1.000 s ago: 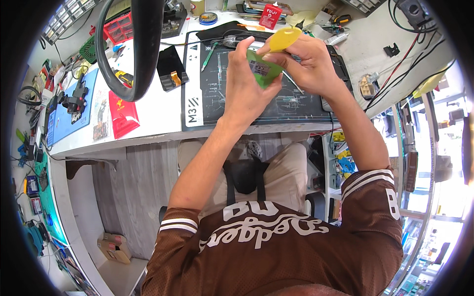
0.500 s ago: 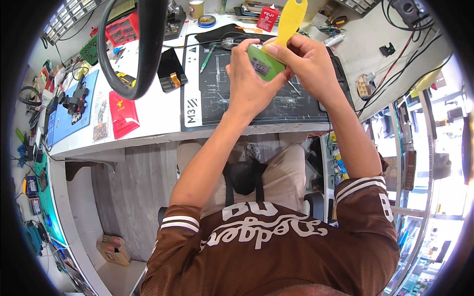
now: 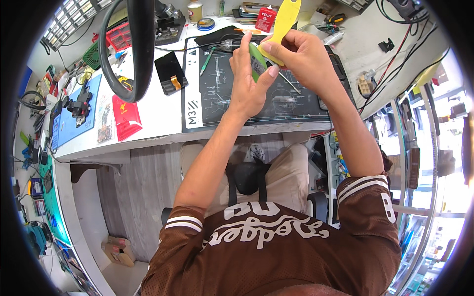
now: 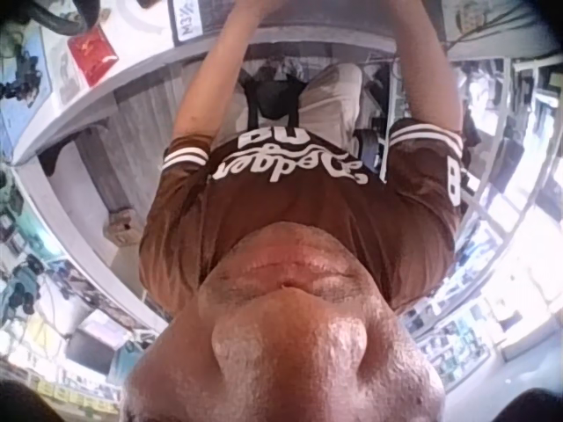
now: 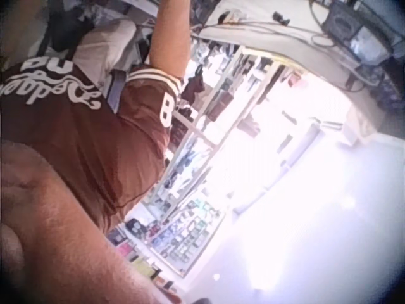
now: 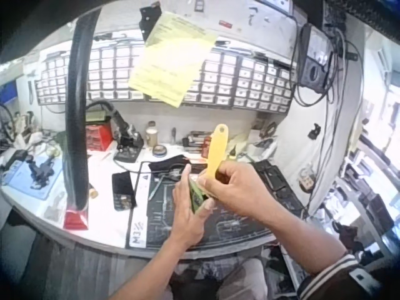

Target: The person applies adhesive from a yellow bottle to the back of a green smartphone and then uses a yellow plastic tool to spread and smooth the adhesive along the edges. The person handles the phone and adhesive bottle directly without additional tools.

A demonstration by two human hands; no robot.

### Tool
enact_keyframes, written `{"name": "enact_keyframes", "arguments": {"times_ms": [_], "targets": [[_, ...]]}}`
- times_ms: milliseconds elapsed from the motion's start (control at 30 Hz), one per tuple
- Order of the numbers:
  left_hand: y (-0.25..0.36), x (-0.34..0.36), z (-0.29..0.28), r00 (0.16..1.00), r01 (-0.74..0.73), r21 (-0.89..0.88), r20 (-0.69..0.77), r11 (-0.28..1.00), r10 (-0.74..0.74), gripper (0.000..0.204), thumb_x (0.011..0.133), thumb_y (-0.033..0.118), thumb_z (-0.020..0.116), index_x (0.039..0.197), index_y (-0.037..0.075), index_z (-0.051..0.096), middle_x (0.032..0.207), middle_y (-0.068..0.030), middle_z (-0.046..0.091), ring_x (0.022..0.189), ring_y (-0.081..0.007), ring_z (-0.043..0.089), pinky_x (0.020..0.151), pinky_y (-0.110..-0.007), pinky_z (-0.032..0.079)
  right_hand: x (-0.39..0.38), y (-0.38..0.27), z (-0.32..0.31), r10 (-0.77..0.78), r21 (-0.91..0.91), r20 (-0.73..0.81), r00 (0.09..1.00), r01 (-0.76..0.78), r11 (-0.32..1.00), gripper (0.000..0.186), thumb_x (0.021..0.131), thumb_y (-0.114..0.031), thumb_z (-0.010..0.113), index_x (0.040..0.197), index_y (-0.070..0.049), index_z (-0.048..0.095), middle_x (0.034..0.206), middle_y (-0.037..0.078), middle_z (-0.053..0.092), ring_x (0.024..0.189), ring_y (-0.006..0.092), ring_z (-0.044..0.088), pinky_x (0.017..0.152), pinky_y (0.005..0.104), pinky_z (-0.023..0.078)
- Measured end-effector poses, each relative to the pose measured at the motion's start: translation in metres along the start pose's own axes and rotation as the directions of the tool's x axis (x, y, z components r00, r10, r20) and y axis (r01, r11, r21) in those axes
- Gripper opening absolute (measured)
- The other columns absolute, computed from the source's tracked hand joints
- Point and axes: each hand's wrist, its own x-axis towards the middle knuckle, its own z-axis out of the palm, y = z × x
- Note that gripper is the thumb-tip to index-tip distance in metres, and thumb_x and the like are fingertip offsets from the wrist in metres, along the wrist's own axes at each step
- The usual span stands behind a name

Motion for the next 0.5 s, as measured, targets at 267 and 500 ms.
{"name": "enact_keyframes", "arguments": {"times_ms": [267, 500], "targets": [[-0.002, 0.000, 0.015, 0.991, -0.135, 0.103, 0.017, 0.985, 0.134, 0.100, 0.090, 0.055, 0.073, 0.164, 0.003, 0.031, 0.126, -0.0156, 0.050, 0.115, -0.0333, 0.045, 0.109, -0.047, 0.031, -0.021, -0.005, -0.019, 0.020, 0.028, -0.074, 0.997, -0.018, 0.999, 0.035, 0.092, -0.027, 0.079, 0.111, 0.002, 0.076, 0.089, 0.006, 0.075, 0.075, 0.0089, 0.064, 0.069, 0.0275, 0.051], [0.001, -0.007, 0.019, 0.973, -0.210, 0.133, 0.130, 0.969, 0.193, 0.100, 0.088, 0.052, 0.075, 0.165, 0.005, 0.032, 0.124, -0.0148, 0.050, 0.113, -0.0324, 0.045, 0.107, -0.048, 0.032, -0.039, -0.008, -0.033, 0.109, 0.044, -0.128, 0.986, -0.104, 0.994, 0.026, 0.093, -0.023, 0.077, 0.102, 0.001, 0.071, 0.088, 0.003, 0.071, 0.080, 0.0068, 0.063, 0.072, 0.0269, 0.050]]}}
